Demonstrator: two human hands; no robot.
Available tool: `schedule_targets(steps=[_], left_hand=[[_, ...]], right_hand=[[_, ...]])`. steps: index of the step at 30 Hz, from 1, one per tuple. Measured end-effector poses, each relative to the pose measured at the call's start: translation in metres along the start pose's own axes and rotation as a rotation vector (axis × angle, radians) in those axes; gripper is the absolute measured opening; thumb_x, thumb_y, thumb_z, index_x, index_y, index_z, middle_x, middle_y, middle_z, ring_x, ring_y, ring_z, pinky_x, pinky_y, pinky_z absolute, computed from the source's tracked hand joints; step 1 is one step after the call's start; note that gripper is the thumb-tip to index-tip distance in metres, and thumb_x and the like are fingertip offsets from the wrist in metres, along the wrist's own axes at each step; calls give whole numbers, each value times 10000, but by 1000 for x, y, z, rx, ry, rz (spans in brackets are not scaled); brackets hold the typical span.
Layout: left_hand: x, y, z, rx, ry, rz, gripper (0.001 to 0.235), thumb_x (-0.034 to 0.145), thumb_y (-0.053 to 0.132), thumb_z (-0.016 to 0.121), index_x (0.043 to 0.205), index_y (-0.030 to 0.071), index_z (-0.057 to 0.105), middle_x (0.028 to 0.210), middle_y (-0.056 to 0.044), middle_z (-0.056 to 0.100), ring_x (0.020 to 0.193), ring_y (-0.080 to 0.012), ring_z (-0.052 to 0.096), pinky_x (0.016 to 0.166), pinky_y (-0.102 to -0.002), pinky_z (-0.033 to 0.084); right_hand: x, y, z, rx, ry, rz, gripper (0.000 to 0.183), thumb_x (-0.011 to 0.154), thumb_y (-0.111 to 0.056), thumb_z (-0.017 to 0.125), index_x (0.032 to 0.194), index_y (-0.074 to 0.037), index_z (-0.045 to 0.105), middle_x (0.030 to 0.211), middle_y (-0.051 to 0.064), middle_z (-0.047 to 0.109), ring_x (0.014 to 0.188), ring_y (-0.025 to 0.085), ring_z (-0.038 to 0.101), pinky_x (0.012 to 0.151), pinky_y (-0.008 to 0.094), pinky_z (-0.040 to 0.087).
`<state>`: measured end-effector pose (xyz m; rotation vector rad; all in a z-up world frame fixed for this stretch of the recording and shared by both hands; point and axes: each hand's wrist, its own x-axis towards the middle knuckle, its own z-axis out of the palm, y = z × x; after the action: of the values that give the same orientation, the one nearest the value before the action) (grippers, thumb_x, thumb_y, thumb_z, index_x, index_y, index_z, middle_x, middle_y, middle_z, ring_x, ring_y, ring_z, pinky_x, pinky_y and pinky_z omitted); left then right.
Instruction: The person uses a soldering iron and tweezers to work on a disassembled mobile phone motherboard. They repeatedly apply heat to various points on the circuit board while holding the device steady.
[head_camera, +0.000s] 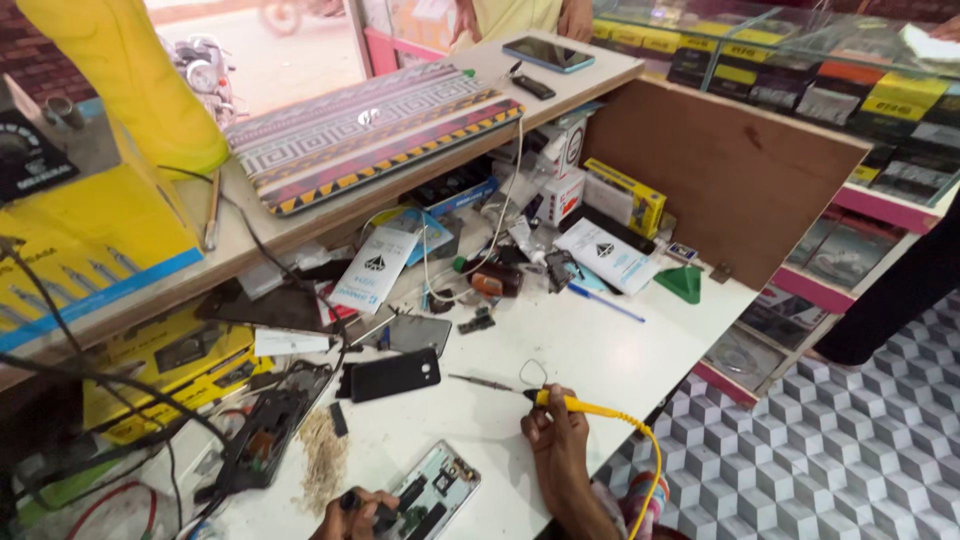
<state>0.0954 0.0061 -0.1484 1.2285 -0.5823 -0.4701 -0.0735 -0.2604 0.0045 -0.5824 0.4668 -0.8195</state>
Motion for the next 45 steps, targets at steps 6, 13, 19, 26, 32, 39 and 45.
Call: schedule_targets(steps=[6, 13, 19, 26, 32, 39, 45], left_hand=[[18, -6, 6, -273, 211, -120, 261, 873, 121, 662, 1042, -8, 509, 908, -342, 702, 791, -278, 760, 790, -517, 638], [0, 13, 12, 278, 208, 25, 207, 1016, 177, 611, 1066, -12, 544, 988, -274, 755, 616, -264, 536, 624, -472, 505], [-37, 94, 74, 601, 509, 128, 220, 979, 161, 604, 883, -20, 685, 772, -154, 780, 642, -194, 752, 622, -340, 554], [-42, 154, 109, 582, 400, 456, 117, 964, 3, 546, 925, -50, 643, 787, -126, 781, 700, -186, 761, 700, -322, 591], [-46, 167, 111, 643, 385, 279, 124, 939, -3, 555, 895, -61, 656, 772, -129, 782, 559, -226, 683, 572, -331, 546], [-44, 175, 113, 608, 332, 443, 102, 939, -23, 540, 909, -52, 633, 789, -126, 758, 660, -219, 736, 631, -314, 567], [-45, 180, 116, 614, 300, 507, 87, 960, -30, 548, 924, -52, 624, 812, -128, 748, 716, -226, 748, 667, -316, 579]], right_hand=[[2, -2, 2, 19, 2, 0, 267, 986, -308, 630, 944, -60, 540, 772, 8, 468, 647, 100, 417, 547, 273, 404], [3, -1, 4, 35, -20, -12, 257, 993, -301, 618, 954, -59, 541, 759, 7, 452, 638, 101, 411, 545, 271, 402], [2, 2, 0, 17, -85, -53, 241, 1017, -288, 605, 963, -61, 544, 780, 5, 478, 632, 102, 416, 554, 267, 392], [-1, 1, -6, 98, -51, -41, 332, 1060, -385, 583, 925, -90, 514, 687, -24, 386, 591, 101, 362, 543, 270, 358], [-7, -4, 1, 10, -31, -18, 317, 1021, -397, 608, 945, -97, 539, 663, -19, 372, 573, 112, 330, 559, 265, 342], [-7, -5, -4, 69, -39, -40, 345, 1038, -396, 603, 879, -100, 523, 627, -5, 384, 545, 126, 351, 602, 284, 395], [-11, -3, -5, -75, -3, -87, 320, 1037, -367, 572, 837, -124, 513, 534, -12, 343, 411, 114, 268, 458, 277, 307]])
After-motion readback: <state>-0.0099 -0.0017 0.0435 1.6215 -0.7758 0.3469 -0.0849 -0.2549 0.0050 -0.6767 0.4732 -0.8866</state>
